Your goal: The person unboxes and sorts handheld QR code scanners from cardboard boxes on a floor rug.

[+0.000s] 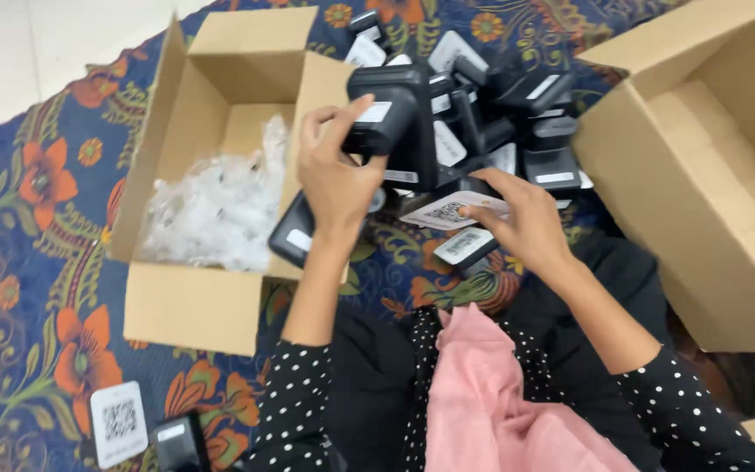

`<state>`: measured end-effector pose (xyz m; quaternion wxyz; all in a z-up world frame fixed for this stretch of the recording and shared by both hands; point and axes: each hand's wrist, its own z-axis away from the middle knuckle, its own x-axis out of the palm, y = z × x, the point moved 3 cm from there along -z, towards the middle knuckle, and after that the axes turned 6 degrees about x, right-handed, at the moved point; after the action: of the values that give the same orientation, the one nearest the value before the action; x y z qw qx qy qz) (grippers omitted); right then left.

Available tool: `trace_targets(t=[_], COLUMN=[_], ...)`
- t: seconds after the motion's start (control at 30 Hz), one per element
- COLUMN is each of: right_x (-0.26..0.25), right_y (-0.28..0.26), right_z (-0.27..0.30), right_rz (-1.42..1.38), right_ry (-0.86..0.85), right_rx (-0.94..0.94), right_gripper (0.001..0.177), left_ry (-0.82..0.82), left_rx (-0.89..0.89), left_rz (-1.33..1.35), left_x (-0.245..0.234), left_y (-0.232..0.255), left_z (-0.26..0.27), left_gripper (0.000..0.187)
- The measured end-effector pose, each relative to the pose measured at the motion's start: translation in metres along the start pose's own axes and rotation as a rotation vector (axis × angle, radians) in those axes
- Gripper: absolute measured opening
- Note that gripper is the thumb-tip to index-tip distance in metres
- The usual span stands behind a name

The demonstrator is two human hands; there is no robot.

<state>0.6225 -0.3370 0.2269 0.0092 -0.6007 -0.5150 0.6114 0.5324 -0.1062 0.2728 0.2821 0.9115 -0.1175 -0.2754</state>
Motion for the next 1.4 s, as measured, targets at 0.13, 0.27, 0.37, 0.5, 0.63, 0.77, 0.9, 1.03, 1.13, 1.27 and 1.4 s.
trace_targets(t=[0.13,0.27,0.37,0.5,0.63,0.77,0.9,1.03,1.13,1.27,1.4], right_x=[-0.041,-0.042,-0.028,-0.013,0.007,0.016,0.018,0.019,0.025,0.021,0.028], right_y=[0.073,0.135,0.163,0.166,0.18,0.164,0.153,0.127,0.122,0.11,0.11], right_z=[0.003,0.011,0.018,0.028,0.038,0.047,0.043,0.026,0.023,0.018,0.024], right_rz=[0.101,0.183,0.146,-0.022,-0.04,0.057,-0.068,-0.046,-0.061,-0.062,-0.033], right_ry=[-0.037,-0.235,-0.391,-0.516,-0.542,-0.588,-0.624,-0.538,-0.333,-0.16,0.01], right_rx=[0.058,0.05,0.038,0.065,0.056,-0.065,-0.022,0.13,0.119,0.168,0.015], right_gripper=[0.048,0.045,0.043,0.05,0.067,0.08,0.084,0.061,0.04,0.034,0.037], left_ry=[-0.039,-0.132,-0.189,-0.18,-0.181,-0.279,-0.317,-0.326,-0.385,-0.455,-0.383], left_rx=[0.014,-0.145,-0.222,-0.323,-0.315,-0.192,-0.149,-0.169,-0.217,-0.203,-0.057], left_rz=[0.087,0.085,0.022,-0.065,-0.122,-0.133,-0.042,-0.001,-0.016,-0.056,-0.161], left_x=[0.131,0.216,0.244,0.25,0.236,0.223,0.211,0.191,0.18,0.172,0.161], left_y=[0.022,0.035,0.033,0.016,-0.003,-0.01,-0.012,-0.01,-0.019,-0.028,-0.032], left_z=[0.022,0.066,0.103,0.131,0.127,0.129,0.141,0.149,0.161,0.165,0.144], left_gripper=[0.055,0.055,0.056,0.053,0.052,0.057,0.054,0.051,0.046,0.043,0.056])
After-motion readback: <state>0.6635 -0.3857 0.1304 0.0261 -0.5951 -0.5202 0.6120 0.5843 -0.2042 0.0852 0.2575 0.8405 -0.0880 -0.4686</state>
